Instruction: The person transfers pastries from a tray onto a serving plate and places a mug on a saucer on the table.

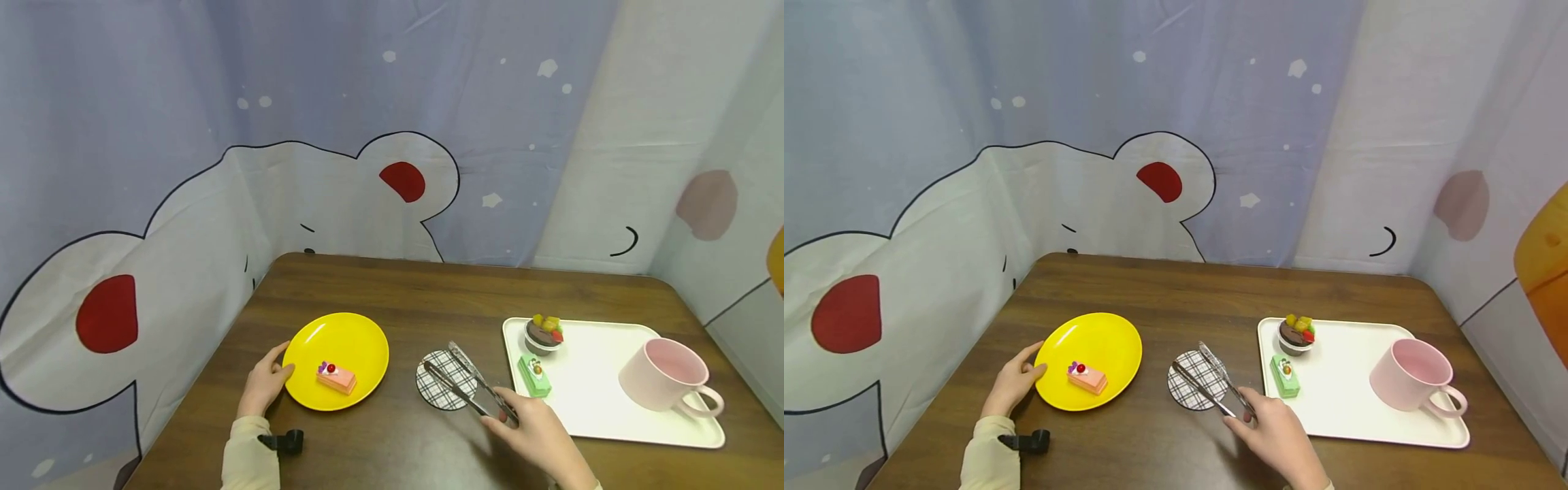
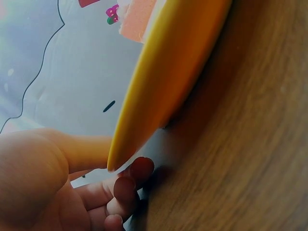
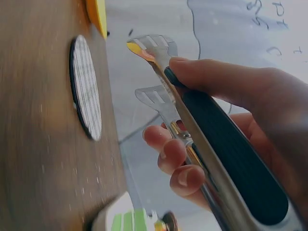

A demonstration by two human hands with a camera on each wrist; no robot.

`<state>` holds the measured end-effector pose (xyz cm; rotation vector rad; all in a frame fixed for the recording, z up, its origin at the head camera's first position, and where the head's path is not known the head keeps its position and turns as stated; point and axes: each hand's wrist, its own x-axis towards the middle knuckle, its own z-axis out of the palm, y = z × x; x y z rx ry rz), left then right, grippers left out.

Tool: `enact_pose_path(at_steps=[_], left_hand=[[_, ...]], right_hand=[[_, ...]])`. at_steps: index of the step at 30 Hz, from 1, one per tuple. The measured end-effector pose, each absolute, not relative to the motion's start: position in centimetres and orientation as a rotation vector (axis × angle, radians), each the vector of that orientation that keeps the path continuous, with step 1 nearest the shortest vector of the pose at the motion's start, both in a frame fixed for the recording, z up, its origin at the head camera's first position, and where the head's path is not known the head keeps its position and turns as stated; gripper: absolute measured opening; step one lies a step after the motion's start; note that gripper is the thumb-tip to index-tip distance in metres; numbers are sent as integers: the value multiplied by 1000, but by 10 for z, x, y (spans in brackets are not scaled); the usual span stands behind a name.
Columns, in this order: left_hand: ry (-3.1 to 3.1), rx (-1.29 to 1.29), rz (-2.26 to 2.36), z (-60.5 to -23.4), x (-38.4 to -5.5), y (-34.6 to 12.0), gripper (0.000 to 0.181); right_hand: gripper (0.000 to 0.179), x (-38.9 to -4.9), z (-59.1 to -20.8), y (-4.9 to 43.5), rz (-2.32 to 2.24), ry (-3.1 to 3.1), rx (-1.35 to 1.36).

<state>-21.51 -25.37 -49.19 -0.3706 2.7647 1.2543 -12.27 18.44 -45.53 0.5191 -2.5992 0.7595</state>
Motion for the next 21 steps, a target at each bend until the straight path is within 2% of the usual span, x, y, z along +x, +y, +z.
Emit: enact_pose_path(at_steps=[21], left_hand=[[2767, -348, 1259, -492, -216, -255, 55]], right_hand=[[35, -108, -461, 242, 630, -2556, 249]])
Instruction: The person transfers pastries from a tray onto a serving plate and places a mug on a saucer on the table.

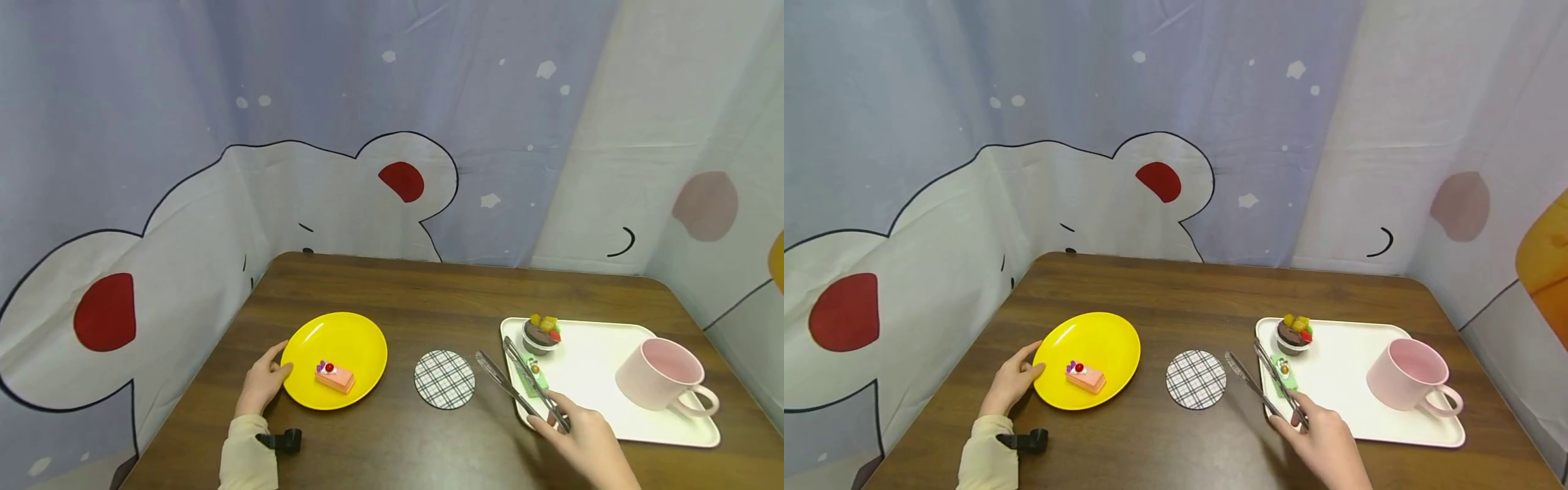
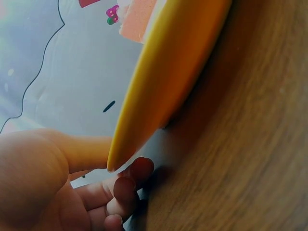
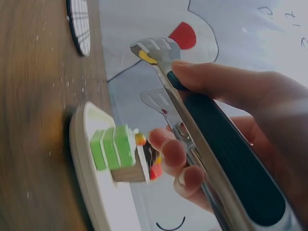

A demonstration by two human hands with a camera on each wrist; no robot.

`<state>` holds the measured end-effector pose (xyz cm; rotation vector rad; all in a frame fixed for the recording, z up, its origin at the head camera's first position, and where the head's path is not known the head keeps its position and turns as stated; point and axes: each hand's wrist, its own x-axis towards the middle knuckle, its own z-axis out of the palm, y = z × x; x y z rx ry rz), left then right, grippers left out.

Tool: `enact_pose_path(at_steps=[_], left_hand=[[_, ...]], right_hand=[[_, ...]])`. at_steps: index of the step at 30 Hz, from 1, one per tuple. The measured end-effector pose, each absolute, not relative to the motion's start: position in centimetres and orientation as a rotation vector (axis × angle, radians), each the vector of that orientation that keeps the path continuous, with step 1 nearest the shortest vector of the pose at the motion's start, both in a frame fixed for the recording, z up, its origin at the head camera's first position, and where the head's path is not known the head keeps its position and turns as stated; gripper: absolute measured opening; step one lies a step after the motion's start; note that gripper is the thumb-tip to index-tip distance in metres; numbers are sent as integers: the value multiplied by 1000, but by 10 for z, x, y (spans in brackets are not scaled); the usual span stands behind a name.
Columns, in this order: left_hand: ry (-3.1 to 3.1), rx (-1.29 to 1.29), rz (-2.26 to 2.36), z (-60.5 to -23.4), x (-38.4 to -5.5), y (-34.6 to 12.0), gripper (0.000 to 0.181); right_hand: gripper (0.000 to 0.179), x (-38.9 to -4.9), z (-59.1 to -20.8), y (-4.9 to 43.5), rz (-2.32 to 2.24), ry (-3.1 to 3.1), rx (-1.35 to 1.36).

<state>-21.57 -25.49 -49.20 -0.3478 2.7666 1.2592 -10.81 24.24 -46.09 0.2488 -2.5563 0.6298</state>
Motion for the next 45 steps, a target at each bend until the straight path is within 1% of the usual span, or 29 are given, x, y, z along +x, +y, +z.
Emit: enact_pose_path(at_steps=[5, 16, 27, 34, 37, 41, 45], left_hand=[[2772, -344, 1255, -492, -215, -255, 55], [2782, -338, 1246, -492, -216, -255, 55], [2773, -373, 1232, -492, -216, -255, 54], [2772, -365, 1241, -492, -215, -255, 54], [2774, -357, 1239, -492, -215, -255, 54], [2781, -349, 1236, -492, -216, -255, 55], [2782, -344, 1236, -493, -216, -255, 55]], right_hand=[[39, -105, -464, 254, 602, -2508, 211], [37, -93, -473, 275, 588, -2594, 51], [35, -86, -479, 281, 564, -2706, -17], [30, -85, -482, 282, 558, -2768, -32], [32, -86, -481, 283, 569, -2816, -42], [38, -87, -479, 283, 599, -2886, -79], [38, -87, -478, 282, 622, -2897, -99]])
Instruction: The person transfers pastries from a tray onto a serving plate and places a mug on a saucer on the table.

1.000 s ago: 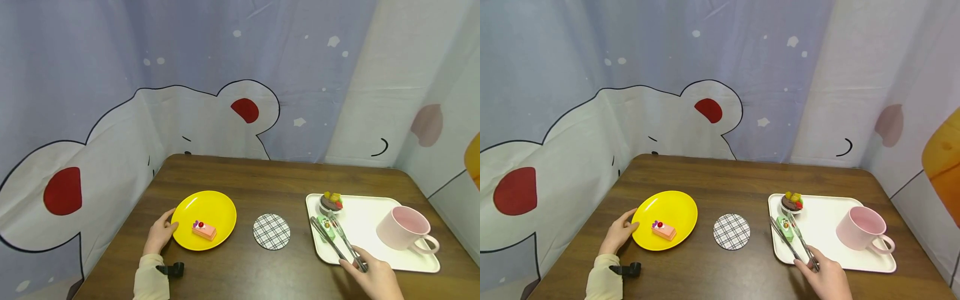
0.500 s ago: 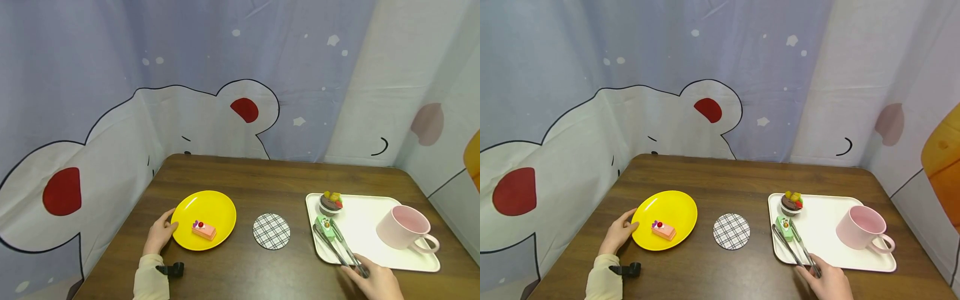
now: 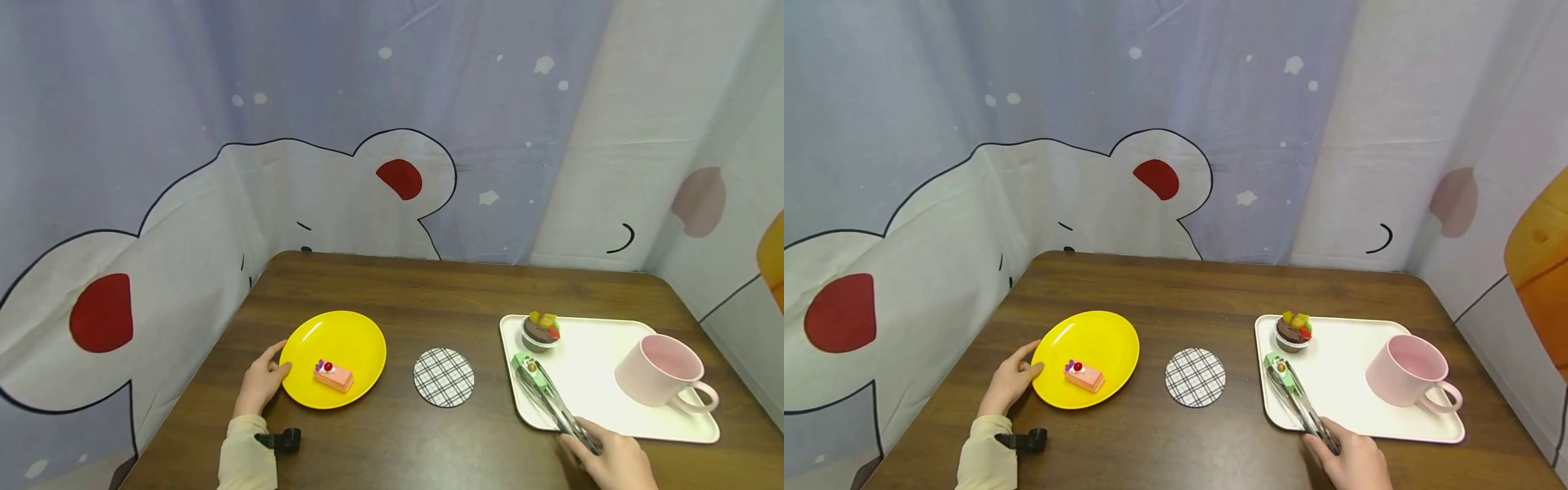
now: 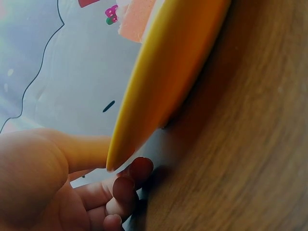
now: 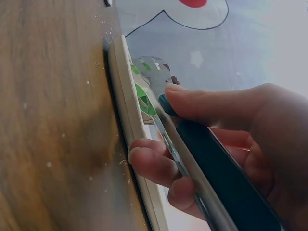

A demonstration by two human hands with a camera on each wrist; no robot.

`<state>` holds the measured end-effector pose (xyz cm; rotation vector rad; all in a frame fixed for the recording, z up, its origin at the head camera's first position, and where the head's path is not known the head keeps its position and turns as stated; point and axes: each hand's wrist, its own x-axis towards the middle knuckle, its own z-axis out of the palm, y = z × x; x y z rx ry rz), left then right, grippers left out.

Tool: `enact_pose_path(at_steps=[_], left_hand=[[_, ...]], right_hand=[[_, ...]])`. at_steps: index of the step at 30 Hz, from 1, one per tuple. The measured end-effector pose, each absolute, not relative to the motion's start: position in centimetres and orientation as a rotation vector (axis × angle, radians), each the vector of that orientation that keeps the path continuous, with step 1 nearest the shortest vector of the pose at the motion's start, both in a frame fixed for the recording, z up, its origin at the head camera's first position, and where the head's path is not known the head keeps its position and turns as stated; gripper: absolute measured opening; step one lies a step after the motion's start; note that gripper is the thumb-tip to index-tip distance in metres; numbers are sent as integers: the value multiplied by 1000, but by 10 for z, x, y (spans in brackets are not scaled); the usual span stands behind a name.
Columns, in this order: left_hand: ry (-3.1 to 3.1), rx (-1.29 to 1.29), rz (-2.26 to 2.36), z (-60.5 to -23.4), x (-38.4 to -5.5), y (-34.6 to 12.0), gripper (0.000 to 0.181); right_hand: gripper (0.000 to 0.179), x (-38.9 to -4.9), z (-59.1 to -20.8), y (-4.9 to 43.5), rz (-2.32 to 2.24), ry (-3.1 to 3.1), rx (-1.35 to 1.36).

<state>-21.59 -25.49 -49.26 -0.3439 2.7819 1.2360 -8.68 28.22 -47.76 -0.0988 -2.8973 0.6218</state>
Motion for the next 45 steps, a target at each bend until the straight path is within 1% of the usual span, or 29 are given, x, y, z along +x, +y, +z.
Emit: enact_pose_path(at_steps=[11, 17, 25, 38, 45], left_hand=[[2787, -342, 1239, -493, -215, -256, 55], [2776, -341, 1233, -492, -215, -256, 55], [2783, -348, 1228, -492, -215, -257, 55], [2778, -366, 1230, -496, -214, -254, 54], [2793, -356, 1217, -496, -217, -255, 55]], right_hand=[[34, -83, -476, 279, 614, -2758, -91], [33, -87, -475, 272, 633, -2670, -44], [31, -104, -470, 251, 656, -2512, 157], [29, -122, -465, 209, 717, -2574, 309], [28, -135, -462, 190, 678, -2545, 484]])
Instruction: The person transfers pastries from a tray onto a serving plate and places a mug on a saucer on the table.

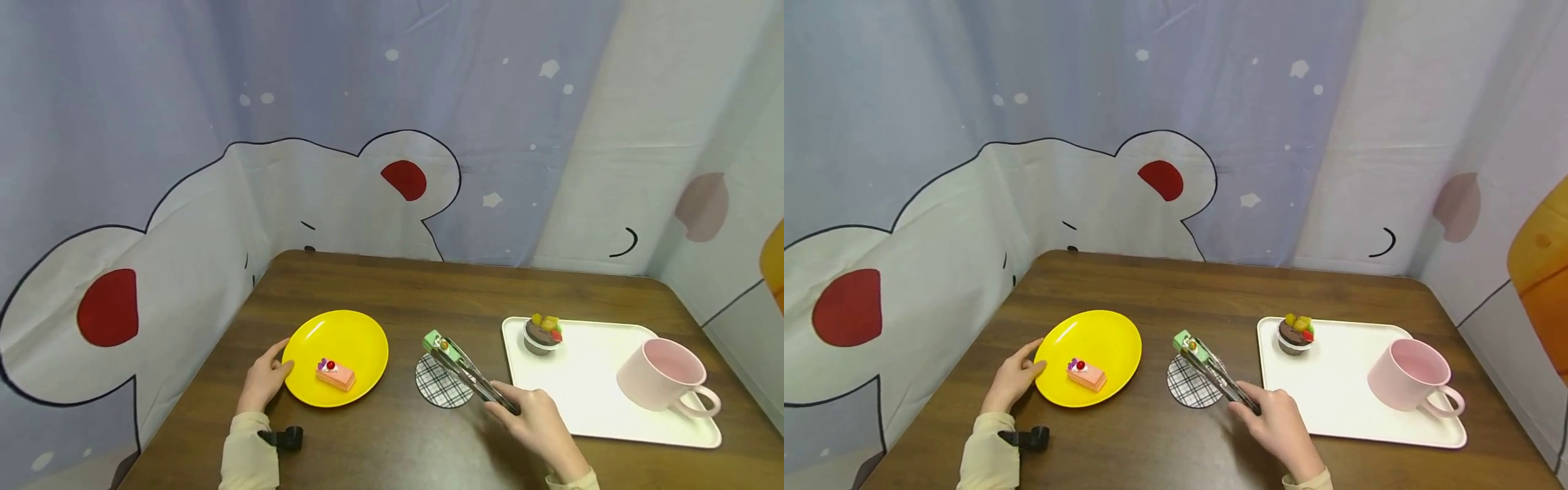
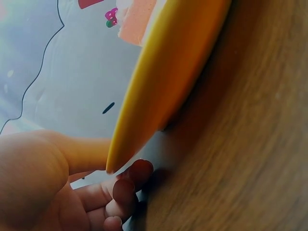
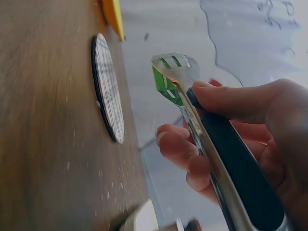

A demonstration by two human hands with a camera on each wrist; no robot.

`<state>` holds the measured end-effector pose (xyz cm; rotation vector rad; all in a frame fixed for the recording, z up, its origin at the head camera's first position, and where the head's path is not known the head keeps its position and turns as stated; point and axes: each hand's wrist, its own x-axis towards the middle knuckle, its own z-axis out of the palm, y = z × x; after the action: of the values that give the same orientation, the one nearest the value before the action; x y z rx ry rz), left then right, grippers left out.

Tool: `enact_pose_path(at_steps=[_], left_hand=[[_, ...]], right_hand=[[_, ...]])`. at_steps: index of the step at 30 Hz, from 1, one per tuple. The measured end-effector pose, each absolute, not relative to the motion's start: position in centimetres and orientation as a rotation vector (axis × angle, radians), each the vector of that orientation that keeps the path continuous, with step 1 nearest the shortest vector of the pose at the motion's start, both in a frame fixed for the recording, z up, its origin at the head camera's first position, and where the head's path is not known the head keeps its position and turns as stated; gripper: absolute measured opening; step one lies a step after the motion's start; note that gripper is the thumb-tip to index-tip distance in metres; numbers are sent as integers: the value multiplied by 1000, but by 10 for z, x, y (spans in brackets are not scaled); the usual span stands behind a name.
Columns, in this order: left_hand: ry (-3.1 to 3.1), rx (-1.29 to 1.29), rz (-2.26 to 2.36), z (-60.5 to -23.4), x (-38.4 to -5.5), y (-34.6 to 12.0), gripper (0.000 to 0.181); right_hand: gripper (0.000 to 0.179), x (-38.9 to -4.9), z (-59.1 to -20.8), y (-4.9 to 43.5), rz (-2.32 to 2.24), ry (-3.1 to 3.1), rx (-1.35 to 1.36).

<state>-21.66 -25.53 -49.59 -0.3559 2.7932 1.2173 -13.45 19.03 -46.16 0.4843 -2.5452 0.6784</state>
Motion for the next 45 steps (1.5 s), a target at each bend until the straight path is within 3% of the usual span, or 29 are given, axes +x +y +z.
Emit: enact_pose_path(at_steps=[20, 45], left_hand=[[2794, -357, 1231, -492, -216, -254, 55], [2793, -342, 1235, -493, -214, -256, 55]], right_hand=[[29, -176, -475, 131, 620, -2436, 743], [28, -182, -482, 96, 681, -2561, 802]])
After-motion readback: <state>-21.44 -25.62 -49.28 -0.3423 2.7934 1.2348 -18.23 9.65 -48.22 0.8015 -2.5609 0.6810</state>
